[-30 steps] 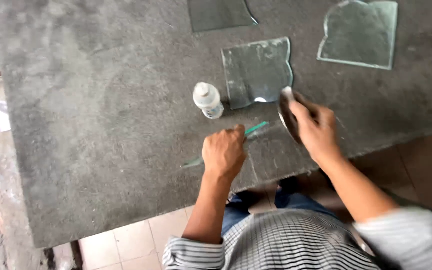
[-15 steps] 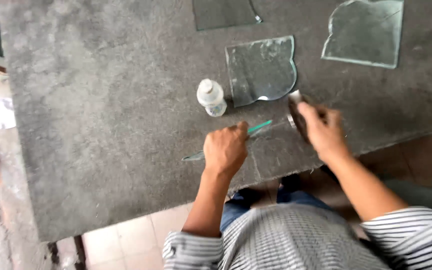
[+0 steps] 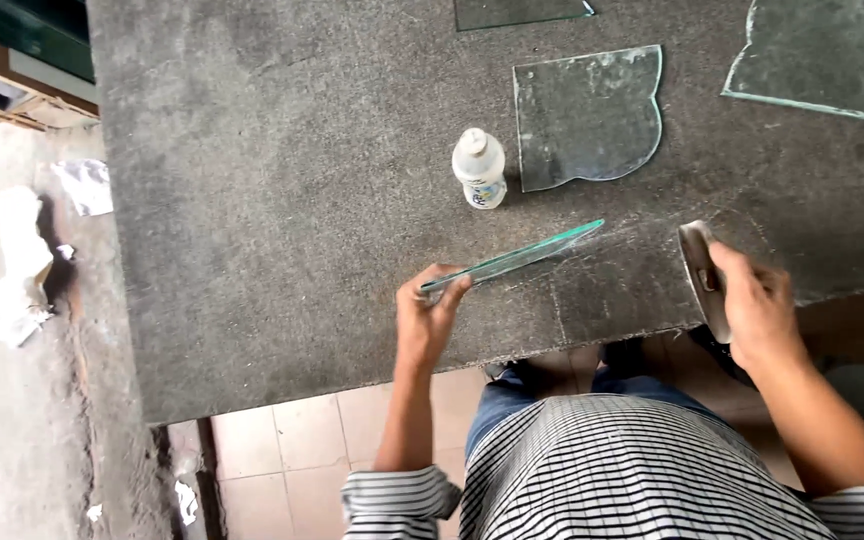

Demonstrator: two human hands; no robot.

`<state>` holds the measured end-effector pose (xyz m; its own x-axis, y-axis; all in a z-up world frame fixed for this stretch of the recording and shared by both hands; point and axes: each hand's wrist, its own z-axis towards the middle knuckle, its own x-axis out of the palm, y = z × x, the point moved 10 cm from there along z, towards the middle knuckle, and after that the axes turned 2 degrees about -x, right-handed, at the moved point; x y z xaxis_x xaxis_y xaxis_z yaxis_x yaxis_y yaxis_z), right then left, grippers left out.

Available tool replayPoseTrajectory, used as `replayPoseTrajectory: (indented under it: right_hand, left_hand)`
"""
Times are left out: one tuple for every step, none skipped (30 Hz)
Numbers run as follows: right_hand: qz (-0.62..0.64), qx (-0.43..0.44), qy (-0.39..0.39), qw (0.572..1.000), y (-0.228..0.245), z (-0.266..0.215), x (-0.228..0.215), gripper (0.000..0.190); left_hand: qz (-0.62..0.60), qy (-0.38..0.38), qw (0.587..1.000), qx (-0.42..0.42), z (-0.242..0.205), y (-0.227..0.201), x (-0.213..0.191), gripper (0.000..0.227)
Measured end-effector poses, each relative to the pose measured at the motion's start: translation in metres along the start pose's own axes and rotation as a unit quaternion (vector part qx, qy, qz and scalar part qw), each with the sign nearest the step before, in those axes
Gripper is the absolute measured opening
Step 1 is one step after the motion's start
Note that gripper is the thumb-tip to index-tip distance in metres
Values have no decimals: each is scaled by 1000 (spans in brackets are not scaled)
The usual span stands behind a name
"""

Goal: Sanding the sharp edges of glass pieces using a sanding block

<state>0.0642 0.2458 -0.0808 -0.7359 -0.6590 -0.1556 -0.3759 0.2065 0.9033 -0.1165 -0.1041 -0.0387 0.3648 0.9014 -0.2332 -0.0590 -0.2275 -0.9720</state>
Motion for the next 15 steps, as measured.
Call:
replayPoseTrajectory:
  right_hand:
    - [5,5,6,1000,-1,0,0,26]
    - [5,5,5,1000,-6,1,-4,26]
    - [-16,5,-7,1000,-11,3,-10,19]
    - [-36,3,-20,999,-14,5,-17,41]
    - [-36,1,-23,999,-1,-1,-16,41]
    - [-21,-39,-6,999,18,-7,-10,19]
    - [-6,-80,12,997,38,-12,-4,36]
    - [-6,-79,6,997,46,-18,-5,36]
    - [-18,-139,29,990,65,-25,1,37]
    - [-29,-197,52,979,83,-34,7,38]
    - [-29,-196,45,979,87,-37,7,38]
    - [-51,-214,68,973,94,-42,13,40]
    - [-73,-231,91,966,102,-47,20,41]
    - [-73,-230,85,967,101,-48,21,41]
    - [-62,-227,100,967,100,-49,25,41]
  left_hand:
    - [-48,2,999,18,-1,1,9,21]
    - [-49,2,999,18,2,-6,17,21]
    - [48,-22,998,44,5,-18,21,16]
    - [144,-46,986,70,9,-32,28,12]
    - [142,-44,986,72,10,-40,34,12]
    - [189,-31,978,85,12,-51,43,9]
    - [235,-18,967,99,14,-61,53,10]
    - [233,-13,967,101,15,-69,58,10]
    - [295,13,949,106,16,-77,68,11]
    - [356,40,927,112,16,-83,80,14]
    - [354,46,927,116,19,-88,86,14]
    - [404,78,907,95,22,-86,97,14]
    - [452,109,882,75,25,-83,107,16]
    - [451,114,882,77,29,-70,115,16]
    - [485,123,862,85,32,-56,124,10]
